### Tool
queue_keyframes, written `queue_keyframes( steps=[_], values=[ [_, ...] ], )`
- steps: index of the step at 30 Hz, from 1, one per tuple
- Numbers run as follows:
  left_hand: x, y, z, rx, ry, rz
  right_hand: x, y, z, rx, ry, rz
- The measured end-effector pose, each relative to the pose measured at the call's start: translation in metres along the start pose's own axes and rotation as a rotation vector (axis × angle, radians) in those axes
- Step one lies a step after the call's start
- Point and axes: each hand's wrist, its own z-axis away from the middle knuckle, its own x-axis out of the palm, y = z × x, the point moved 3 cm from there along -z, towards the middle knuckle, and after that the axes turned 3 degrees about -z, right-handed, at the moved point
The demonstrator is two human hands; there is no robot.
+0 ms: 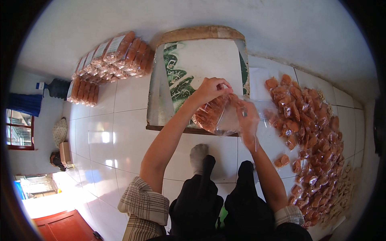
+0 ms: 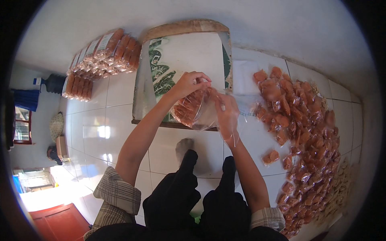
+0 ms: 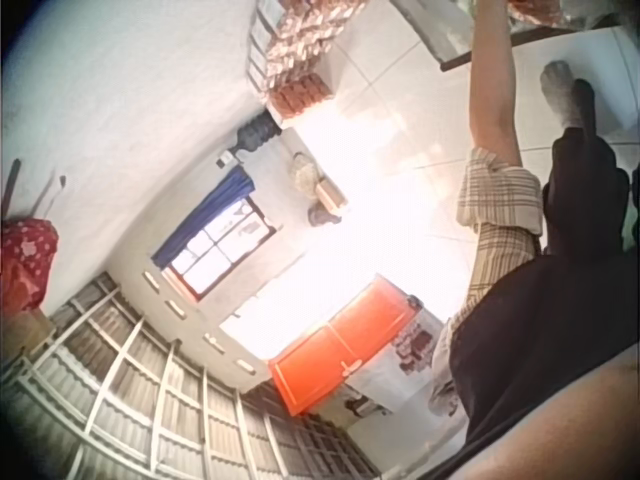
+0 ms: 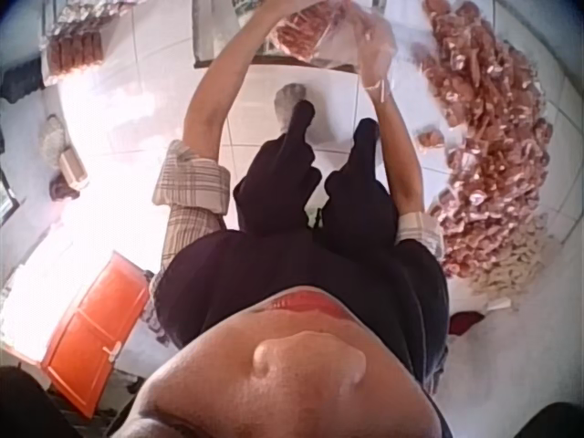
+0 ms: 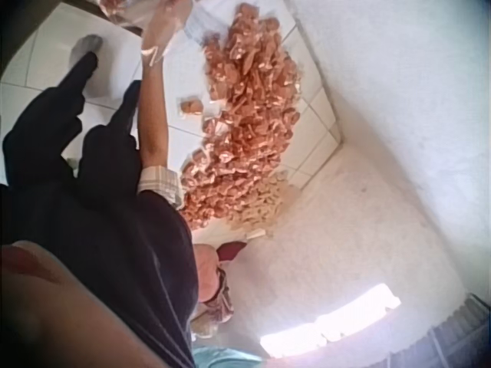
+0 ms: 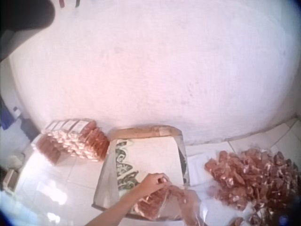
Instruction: The person picks up several small orange food items from a pile on the floor, places them into a clear plastic bag, and then moves the bag to a stack of finished products.
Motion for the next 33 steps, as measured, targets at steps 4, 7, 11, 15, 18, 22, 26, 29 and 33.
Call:
queue_keyframes(
  steps=[4,7,11,15,18,22,26,29,33],
  values=[
    [0.005,0.007,0.001,0.165,0.090,-0.224,0.000,0.007,0.004,-0.084,-0.033,0.012],
    [0.006,0.008,0.000,0.113,0.029,-0.337,-0.002,0.000,0.004,-0.069,-0.052,-0.010],
    [0.004,0.009,-0.005,0.124,-0.011,-0.239,-0.001,-0.008,0.004,-0.077,-0.087,0.045],
    [0.015,0.019,-0.011,0.078,-0.053,-0.058,0.008,-0.003,0.002,-0.284,-0.025,0.059],
    [0.016,0.019,-0.012,-0.078,-0.111,0.077,0.014,0.000,-0.004,-0.333,-0.024,0.016],
    [0.009,0.022,-0.010,0.118,0.016,-0.065,0.014,0.004,-0.004,-0.233,-0.059,-0.043],
    [-0.023,0.000,0.011,0.014,0.726,-0.313,0.016,0.008,0.001,-0.070,-0.031,-0.158],
    [-0.020,-0.038,0.036,-0.427,0.742,-0.323,0.020,0.007,0.003,0.001,-0.021,-0.155],
    [-0.008,-0.031,0.035,-0.613,0.343,-0.026,0.016,0.018,0.004,-0.017,-0.006,-0.047]
  ],
)
